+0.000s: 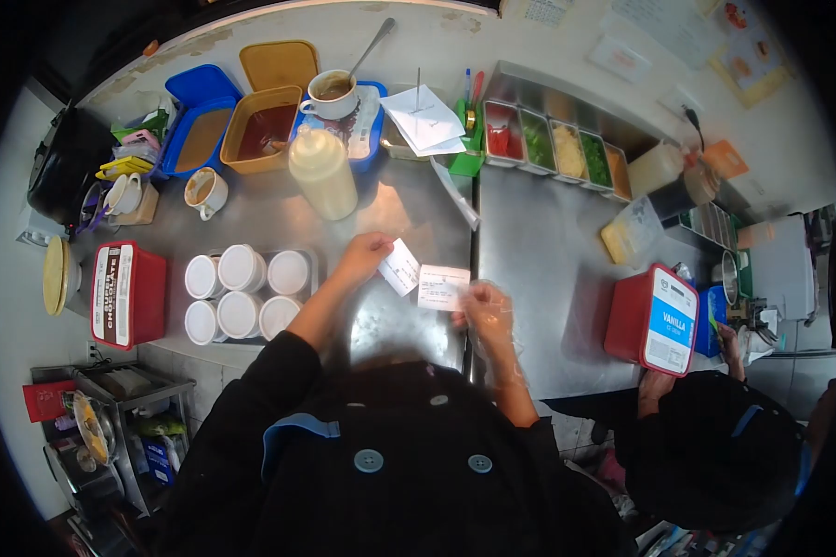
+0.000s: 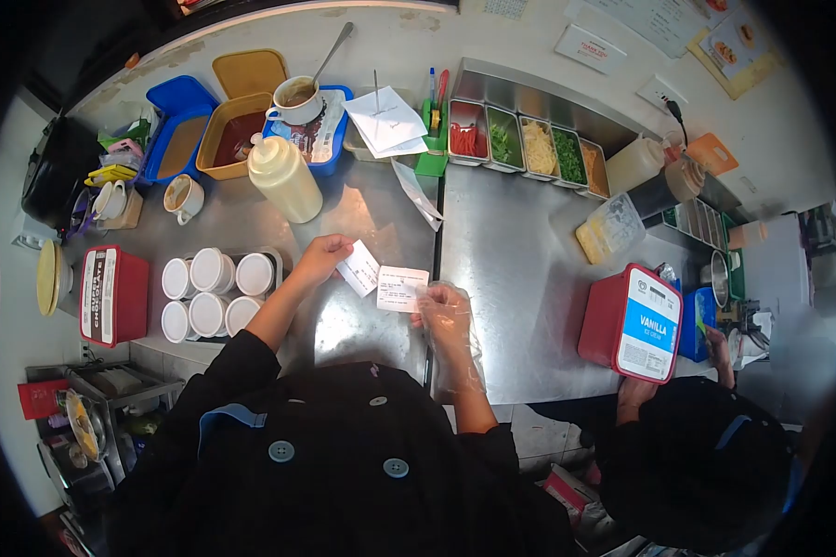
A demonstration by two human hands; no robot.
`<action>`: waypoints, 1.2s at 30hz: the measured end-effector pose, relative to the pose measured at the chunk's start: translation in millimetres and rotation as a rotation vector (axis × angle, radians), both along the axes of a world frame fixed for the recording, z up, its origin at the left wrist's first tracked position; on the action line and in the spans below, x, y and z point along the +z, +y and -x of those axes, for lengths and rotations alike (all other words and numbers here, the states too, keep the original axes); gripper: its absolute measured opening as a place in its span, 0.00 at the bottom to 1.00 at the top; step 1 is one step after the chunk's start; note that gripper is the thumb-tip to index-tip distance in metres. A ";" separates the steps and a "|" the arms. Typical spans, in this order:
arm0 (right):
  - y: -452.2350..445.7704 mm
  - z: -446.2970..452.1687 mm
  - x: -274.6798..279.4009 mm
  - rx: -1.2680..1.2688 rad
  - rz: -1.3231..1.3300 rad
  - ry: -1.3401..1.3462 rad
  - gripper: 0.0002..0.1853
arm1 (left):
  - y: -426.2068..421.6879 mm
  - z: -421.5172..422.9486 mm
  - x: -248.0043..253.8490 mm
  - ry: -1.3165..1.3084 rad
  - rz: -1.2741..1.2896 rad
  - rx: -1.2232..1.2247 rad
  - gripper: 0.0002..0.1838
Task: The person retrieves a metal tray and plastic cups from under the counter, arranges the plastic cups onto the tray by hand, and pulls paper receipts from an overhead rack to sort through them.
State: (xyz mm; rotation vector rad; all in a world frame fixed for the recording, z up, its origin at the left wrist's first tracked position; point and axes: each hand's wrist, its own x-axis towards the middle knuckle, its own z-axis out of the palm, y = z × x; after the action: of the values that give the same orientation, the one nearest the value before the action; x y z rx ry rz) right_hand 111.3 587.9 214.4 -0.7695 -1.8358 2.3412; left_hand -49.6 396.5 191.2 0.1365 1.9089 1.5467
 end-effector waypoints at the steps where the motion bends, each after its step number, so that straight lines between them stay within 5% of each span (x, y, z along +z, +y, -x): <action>1: 0.0 -0.4 1.5 -0.021 -0.019 -0.018 0.04 | -1.0 2.0 -5.7 0.000 0.001 -0.001 0.10; 4: 1.8 -1.3 5.6 -0.037 -0.060 -0.075 0.03 | -0.3 5.4 -20.3 0.340 0.095 -0.130 0.12; 6: 2.6 -1.9 2.4 -0.059 -0.062 -0.079 0.03 | 13.4 -2.0 -8.4 1.059 0.453 -0.058 0.21; 10: 2.3 0.1 6.6 -0.104 -0.087 -0.091 0.03 | 81.2 -7.9 25.2 0.578 0.081 0.141 0.30; 12: 4.9 -0.5 1.6 -0.110 -0.115 -0.078 0.02 | 111.4 -8.8 45.0 -0.037 -0.036 0.408 0.35; 15: 7.7 -2.6 5.1 -0.132 -0.160 -0.082 0.02 | 130.7 10.8 25.1 -0.033 -0.132 0.456 0.34; 16: 9.0 -3.8 7.0 -0.142 -0.175 -0.101 0.01 | 130.6 28.5 -16.8 0.087 -0.067 0.433 0.31; 20: 12.9 -9.1 5.0 -0.177 -0.144 -0.046 0.01 | 86.8 53.0 -47.4 0.383 0.059 0.311 0.28; 26: 13.6 -6.7 6.1 -0.165 -0.108 -0.079 0.02 | 29.2 68.1 -13.1 0.635 0.370 -0.503 0.25; 32: 10.4 -3.6 8.4 -0.132 -0.126 -0.107 0.03 | 43.4 59.8 20.5 0.913 0.734 -0.733 0.30; 36: 11.5 -4.9 4.9 -0.134 -0.142 -0.110 0.03 | 41.5 39.7 21.9 1.162 0.693 -0.507 0.30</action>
State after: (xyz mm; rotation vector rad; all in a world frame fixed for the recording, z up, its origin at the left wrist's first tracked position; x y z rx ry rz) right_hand 116.2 599.4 219.3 -0.9876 -1.9023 2.1012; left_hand -89.3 438.0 213.2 1.3002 2.8052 0.3338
